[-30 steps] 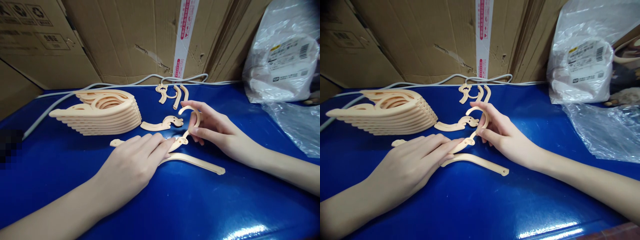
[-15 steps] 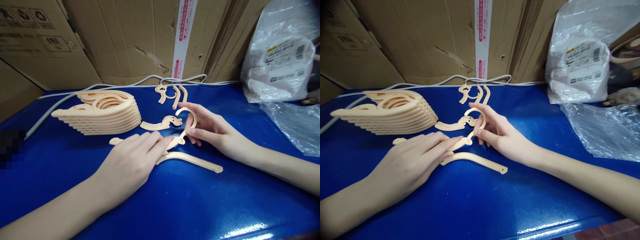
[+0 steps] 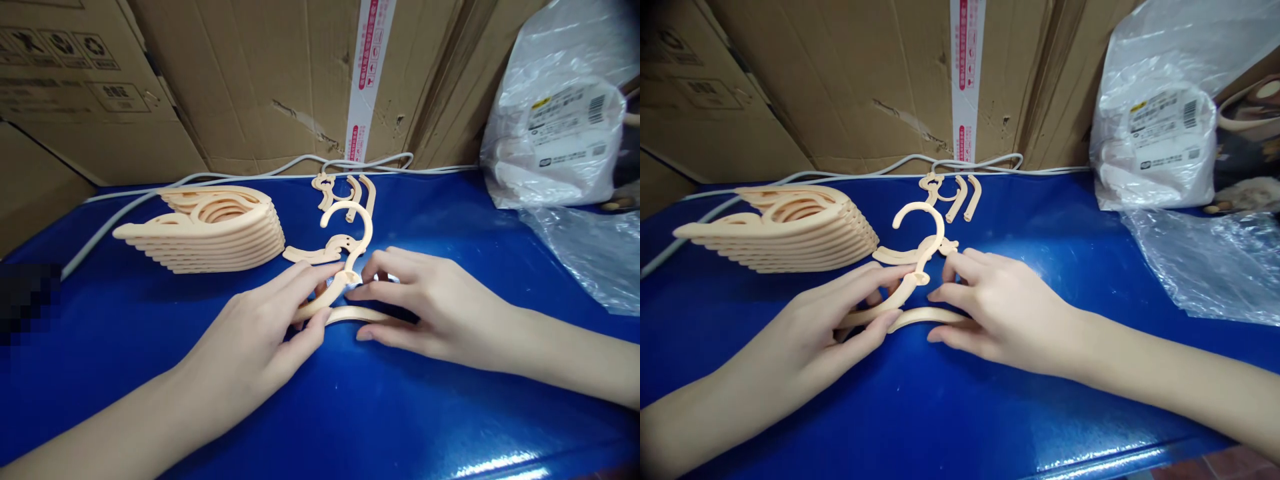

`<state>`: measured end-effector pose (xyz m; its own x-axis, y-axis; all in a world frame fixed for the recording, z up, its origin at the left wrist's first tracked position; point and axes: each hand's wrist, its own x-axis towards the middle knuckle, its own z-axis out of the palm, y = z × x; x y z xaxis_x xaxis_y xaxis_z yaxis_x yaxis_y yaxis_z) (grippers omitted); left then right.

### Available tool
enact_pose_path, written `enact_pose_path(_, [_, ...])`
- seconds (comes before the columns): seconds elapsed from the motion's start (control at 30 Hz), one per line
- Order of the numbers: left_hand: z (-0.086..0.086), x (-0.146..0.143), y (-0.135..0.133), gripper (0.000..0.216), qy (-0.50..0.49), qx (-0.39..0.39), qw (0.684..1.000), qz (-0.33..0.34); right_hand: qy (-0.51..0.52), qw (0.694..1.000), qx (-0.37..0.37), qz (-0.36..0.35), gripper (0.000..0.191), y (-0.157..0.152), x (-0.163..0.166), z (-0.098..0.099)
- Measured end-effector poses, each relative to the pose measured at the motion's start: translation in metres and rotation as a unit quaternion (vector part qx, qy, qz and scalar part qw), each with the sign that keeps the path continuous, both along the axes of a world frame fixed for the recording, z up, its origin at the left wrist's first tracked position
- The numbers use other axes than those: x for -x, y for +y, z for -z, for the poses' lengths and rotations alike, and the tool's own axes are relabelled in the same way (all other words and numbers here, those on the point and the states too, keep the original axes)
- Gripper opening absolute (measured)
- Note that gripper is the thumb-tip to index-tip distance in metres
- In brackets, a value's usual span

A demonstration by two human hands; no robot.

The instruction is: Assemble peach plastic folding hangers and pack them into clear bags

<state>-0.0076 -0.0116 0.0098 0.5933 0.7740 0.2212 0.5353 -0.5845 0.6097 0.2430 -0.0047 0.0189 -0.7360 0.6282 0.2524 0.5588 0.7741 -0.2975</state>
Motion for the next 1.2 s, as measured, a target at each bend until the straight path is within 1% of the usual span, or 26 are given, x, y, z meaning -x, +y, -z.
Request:
enact_pose_path(0.03, [-0.001,0.000,0.001,0.035,-0.016,0.034,0.999,-0.003,-0.015,1.000,-0.019,-0.007,0.022,0.000,0.000,0.001])
enact_pose_path(0.1, [-0.003,-0.001,0.003,0.031,-0.050,0.092,0.994,-0.012,-0.031,0.998,-0.051,-0.007,0.025,0.002,-0.001,0.002])
enact_pose_path(0.17, [-0.005,-0.001,0.004,0.027,-0.082,0.148,0.985,-0.030,-0.037,0.997,-0.065,-0.004,0.028,0.006,-0.003,0.003])
enact_pose_path(0.27, [-0.010,-0.004,0.005,0.017,-0.119,0.235,0.962,-0.063,-0.031,0.998,-0.059,-0.015,0.026,0.013,-0.005,0.004])
enact_pose_path(0.33, [-0.014,-0.007,0.006,0.018,-0.142,0.277,0.947,-0.081,-0.022,0.998,-0.054,-0.032,0.023,0.015,-0.007,0.005])
enact_pose_path(0.4, [-0.019,-0.010,0.007,0.019,-0.163,0.302,0.935,-0.093,-0.008,0.998,-0.045,-0.047,0.023,0.015,-0.008,0.006])
enact_pose_path(0.5, [-0.024,-0.010,0.010,0.018,-0.183,0.327,0.921,-0.105,0.025,0.998,-0.020,-0.050,0.023,0.013,-0.009,0.007])
enact_pose_path(0.57, [-0.024,-0.008,0.011,0.021,-0.190,0.335,0.915,-0.120,0.042,0.998,-0.015,-0.047,0.023,0.011,-0.008,0.006])
enact_pose_path(0.63, [-0.023,-0.006,0.011,0.023,-0.195,0.343,0.909,-0.133,0.039,0.998,-0.023,-0.047,0.029,0.010,-0.007,0.006])
enact_pose_path(0.73, [-0.020,-0.003,0.009,0.025,-0.198,0.358,0.903,-0.134,0.011,0.998,-0.041,-0.046,0.032,0.008,-0.006,0.004])
enact_pose_path(0.83, [-0.018,-0.002,0.008,0.022,-0.209,0.350,0.905,-0.120,-0.012,0.997,-0.068,-0.038,0.034,0.006,-0.003,0.003])
enact_pose_path(0.93, [-0.018,-0.002,0.007,0.022,-0.211,0.354,0.904,-0.111,-0.023,0.994,-0.102,-0.027,0.036,0.004,-0.001,0.004])
enact_pose_path(1.07, [-0.020,-0.005,0.004,0.022,-0.198,0.367,0.901,-0.118,-0.033,0.989,-0.140,-0.017,0.036,0.001,0.001,0.004])
enact_pose_path(1.2, [-0.021,-0.009,0.003,0.022,-0.202,0.399,0.888,-0.103,-0.044,0.985,-0.169,0.000,0.034,-0.002,0.002,0.004])
